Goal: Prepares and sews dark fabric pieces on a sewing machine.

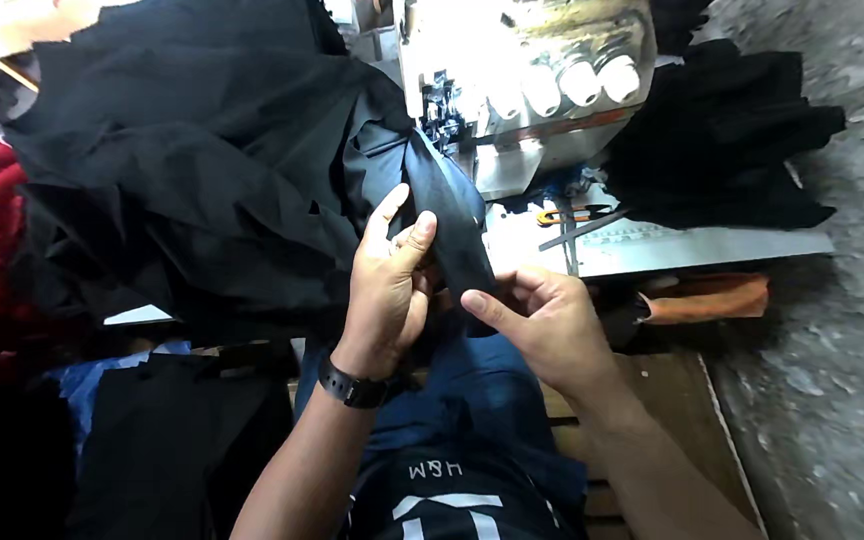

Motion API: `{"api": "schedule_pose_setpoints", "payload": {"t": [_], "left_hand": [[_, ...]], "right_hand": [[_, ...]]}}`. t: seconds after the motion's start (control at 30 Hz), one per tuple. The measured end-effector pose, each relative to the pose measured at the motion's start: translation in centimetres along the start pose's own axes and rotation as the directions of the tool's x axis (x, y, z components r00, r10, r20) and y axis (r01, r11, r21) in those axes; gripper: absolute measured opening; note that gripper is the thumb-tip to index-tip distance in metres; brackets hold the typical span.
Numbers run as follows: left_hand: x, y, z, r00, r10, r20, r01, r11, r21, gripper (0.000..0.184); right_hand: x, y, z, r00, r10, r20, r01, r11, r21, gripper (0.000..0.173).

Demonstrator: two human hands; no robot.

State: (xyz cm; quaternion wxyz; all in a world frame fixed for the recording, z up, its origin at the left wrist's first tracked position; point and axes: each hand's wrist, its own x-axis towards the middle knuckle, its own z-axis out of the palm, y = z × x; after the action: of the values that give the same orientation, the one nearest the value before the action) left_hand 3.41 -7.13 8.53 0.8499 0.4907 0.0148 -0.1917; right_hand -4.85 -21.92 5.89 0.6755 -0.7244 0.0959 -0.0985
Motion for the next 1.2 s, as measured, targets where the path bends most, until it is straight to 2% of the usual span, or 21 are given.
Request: {"api": "schedule_pose_setpoints", "payload": {"t": [0.1,0.2,0.43,0.87,1.0,1.1,1.13,1.17,1.2], "left_hand": [[0.0,0.1,-0.5,0.998,-0.040,0.038,0.039,0.999,0.026,0.054],[0.0,0.1,-0.6,0.997,-0.075,0.013,0.074,0.996,0.056,0.054],[-0.6,-0.6,-0.5,0.998,-0.059,-0.016,0.059,0.997,0.046,0.054],[-0.3,-1.2,-0.8,0.999,-0.026,-0.039,0.026,1.000,0.006,0.051],[0.0,-1.5,-0.7,0.997,-0.003,-0.071,-0.003,0.997,-0.078,0.047],[-2.5,-0.8,-1.4,0.997,0.059,0.050,-0.059,0.998,-0.005,0.057],[-4.0,-0.1,-1.7,0.981,0.123,0.147,-0.133,0.990,0.056,0.057],[-5.4,1.1,-1.8,0.945,0.201,0.257,-0.252,0.951,0.182,0.047],[-6.3,2.9,-1.6,0.887,0.284,0.365,-0.410,0.848,0.337,0.034]], "right_hand": [[-0.8,-0.8,0.1,0.998,-0.050,0.028,0.051,0.998,-0.044,0.018],[-1.5,-0.7,0.5,0.998,-0.058,0.008,0.059,0.993,-0.099,0.017],[-2.3,-0.4,0.4,0.992,-0.102,0.077,0.120,0.951,-0.285,0.019],[-2.2,0.2,-0.3,0.968,-0.196,0.159,0.239,0.915,-0.324,0.025],[-2.2,0.4,-0.2,0.946,-0.273,0.174,0.316,0.896,-0.311,0.025],[-1.9,-0.4,-0.3,0.876,-0.432,0.216,0.478,0.840,-0.258,0.031],[-1.3,-1.0,-0.5,0.828,-0.504,0.248,0.553,0.808,-0.204,0.033],[-0.1,-1.5,-0.8,0.767,-0.574,0.288,0.622,0.774,-0.115,0.034],[1.7,-2.1,-1.1,0.710,-0.624,0.326,0.663,0.748,-0.012,0.035]]}}
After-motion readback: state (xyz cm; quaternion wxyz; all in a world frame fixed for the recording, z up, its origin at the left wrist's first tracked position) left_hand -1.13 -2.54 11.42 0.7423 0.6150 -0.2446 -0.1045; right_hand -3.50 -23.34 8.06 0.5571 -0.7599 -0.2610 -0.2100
